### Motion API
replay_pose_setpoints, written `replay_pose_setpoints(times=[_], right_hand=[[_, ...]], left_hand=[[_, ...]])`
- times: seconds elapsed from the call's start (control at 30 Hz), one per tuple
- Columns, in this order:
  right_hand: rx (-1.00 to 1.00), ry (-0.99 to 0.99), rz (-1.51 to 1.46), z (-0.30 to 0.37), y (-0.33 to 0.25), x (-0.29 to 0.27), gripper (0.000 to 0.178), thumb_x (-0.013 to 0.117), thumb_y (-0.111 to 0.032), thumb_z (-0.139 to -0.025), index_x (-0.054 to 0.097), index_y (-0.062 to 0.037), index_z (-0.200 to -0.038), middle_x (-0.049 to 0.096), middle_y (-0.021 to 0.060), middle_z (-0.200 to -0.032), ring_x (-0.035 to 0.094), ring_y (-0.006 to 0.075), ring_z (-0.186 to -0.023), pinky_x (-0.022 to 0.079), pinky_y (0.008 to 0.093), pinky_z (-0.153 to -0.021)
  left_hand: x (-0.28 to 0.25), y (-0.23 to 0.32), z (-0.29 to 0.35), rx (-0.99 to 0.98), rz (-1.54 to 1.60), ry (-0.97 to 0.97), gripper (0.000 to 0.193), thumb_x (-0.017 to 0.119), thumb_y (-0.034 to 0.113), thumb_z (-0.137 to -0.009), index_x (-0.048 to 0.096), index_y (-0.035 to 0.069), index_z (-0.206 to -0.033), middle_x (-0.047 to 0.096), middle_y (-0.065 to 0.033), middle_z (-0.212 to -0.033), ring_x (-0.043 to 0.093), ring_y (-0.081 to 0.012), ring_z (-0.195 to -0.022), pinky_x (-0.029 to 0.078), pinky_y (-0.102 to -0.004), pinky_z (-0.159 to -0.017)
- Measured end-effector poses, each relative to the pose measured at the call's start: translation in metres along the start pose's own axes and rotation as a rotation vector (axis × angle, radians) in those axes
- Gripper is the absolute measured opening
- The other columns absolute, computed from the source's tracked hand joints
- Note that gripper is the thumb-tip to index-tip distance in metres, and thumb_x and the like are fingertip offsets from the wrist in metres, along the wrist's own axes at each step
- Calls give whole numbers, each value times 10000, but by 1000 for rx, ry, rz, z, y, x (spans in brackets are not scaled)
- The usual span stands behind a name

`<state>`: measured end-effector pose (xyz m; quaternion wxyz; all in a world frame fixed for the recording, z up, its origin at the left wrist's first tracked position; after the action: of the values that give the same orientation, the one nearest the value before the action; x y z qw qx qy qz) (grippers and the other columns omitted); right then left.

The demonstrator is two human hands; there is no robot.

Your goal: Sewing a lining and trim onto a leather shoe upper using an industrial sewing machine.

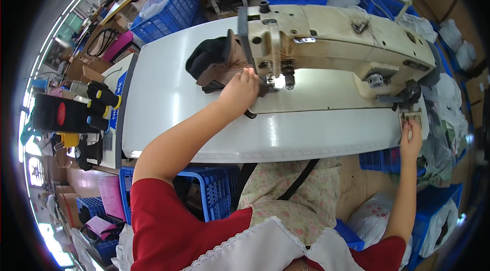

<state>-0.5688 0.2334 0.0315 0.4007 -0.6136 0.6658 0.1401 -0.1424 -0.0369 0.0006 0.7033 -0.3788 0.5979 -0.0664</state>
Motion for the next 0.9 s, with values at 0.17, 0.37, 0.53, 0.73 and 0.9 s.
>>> replay_pose_setpoints(times=[0.17, 0.37, 0.53, 0.73, 0.9], right_hand=[[923, -369, -1433, 42, -127, 73, 144, 543, -185, -953, 557, -67, -1034, 607, 87, -894, 619, 213, -746, 516, 365, -635], [708, -750, -1896, 14, -308, 108, 222, 592, -249, -920, 566, -87, -1070, 547, 7, -809, 478, 91, -607, 379, 228, -535], [138, -356, -1345, -9, -385, 110, 523, 692, -147, -881, 496, -26, -1351, 497, -17, -799, 420, 39, -628, 334, 165, -544], [96, 4, -1042, -21, -403, 127, 836, 693, -135, -929, 148, 61, -1532, 572, 54, -1011, 441, 48, -670, 381, 191, -588], [123, 71, -1306, -39, -404, 136, 800, 661, -86, -933, 147, 22, -1538, 567, 101, -1153, 478, 65, -702, 419, 204, -632]], left_hand=[[3, 6, -6, -22, 31, -31, 518, 566, 185, -896, 502, -15, -1370, 606, -159, -1231, 510, -379, -1251, 484, -415, -960], [3, 7, -9, -92, 55, 21, 483, 571, 218, -884, 550, -14, -1307, 616, -147, -1203, 502, -382, -1242, 489, -411, -933], [9, 12, -15, -115, 164, -96, 480, 548, 264, -915, 572, 6, -1320, 533, -193, -1398, 496, -416, -1246, 484, -466, -912], [18, 15, -30, -155, 391, -106, 488, 536, 348, -940, 577, 39, -1315, 519, -213, -1398, 498, -458, -1248, 479, -510, -931], [23, 19, -30, -121, 291, -29, 475, 547, 306, -932, 592, -8, -1285, 532, -272, -1351, 481, -471, -1267, 453, -566, -976]])
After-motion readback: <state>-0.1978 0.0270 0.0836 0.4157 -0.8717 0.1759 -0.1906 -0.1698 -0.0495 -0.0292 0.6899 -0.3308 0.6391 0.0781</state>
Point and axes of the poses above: each hand's wrist, its own z-axis away from the middle knuckle, its own x-axis out of the palm, y = z × x, the point moved 6 cm from there along -z, towards the middle knuckle
